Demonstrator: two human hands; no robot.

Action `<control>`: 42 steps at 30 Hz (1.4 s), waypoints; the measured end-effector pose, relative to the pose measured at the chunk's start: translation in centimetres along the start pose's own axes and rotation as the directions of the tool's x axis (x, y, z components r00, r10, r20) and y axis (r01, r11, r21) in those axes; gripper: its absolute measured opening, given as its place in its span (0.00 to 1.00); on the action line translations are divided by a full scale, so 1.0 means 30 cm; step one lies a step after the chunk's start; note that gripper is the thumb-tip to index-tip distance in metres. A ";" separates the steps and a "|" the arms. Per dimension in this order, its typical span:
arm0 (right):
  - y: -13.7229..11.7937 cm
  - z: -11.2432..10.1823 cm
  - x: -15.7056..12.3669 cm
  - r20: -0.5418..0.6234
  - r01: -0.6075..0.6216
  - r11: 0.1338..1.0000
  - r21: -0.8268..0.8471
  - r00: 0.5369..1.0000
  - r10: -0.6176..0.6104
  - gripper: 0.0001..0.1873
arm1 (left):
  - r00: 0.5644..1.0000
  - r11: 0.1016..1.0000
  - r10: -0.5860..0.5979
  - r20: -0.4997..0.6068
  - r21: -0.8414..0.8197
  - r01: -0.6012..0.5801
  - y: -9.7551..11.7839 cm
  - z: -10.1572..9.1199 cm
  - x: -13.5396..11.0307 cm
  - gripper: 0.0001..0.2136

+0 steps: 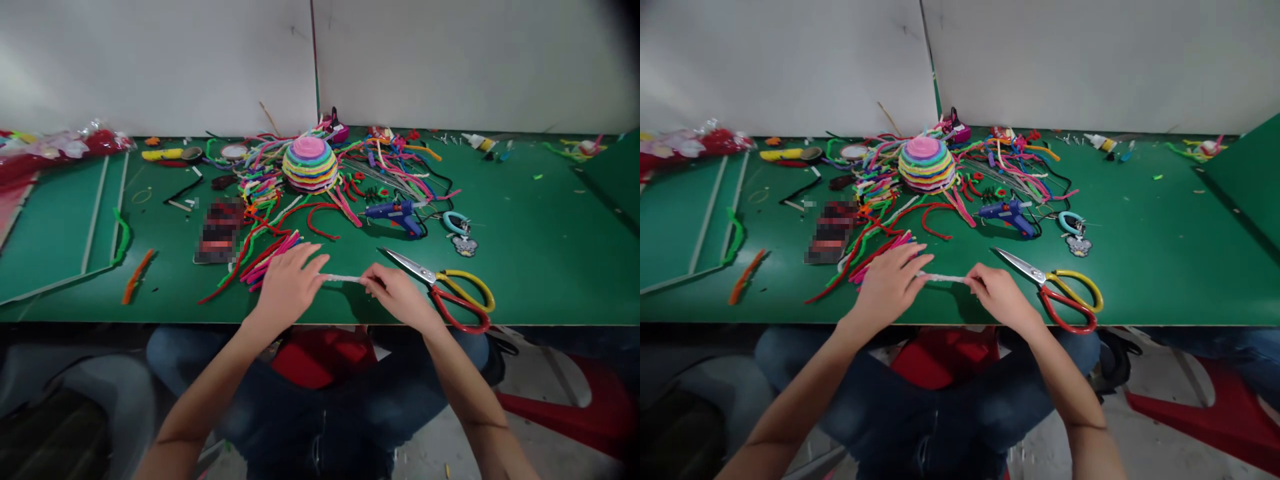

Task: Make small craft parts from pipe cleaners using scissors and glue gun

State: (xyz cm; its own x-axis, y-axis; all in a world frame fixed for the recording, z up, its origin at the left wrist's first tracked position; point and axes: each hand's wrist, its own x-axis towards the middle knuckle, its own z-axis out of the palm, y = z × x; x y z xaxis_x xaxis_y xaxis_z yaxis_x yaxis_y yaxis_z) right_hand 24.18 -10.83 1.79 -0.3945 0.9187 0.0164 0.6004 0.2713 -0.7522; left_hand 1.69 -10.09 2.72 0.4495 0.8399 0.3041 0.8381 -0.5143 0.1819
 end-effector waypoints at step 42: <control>0.067 -0.139 -0.299 -0.003 -0.230 0.946 0.227 0.972 0.237 0.24 | 0.944 0.180 -0.258 0.208 -0.949 0.259 0.093 0.069 0.088 0.13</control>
State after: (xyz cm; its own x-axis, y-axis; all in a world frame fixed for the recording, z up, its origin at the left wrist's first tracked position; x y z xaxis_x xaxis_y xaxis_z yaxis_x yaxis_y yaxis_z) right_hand 31.83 -17.33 2.88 -0.2388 0.9578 -0.1598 0.5012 -0.0194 -0.8651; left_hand 5.86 -8.96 2.09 0.2726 0.9610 0.0455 -0.0259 -0.0399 0.9989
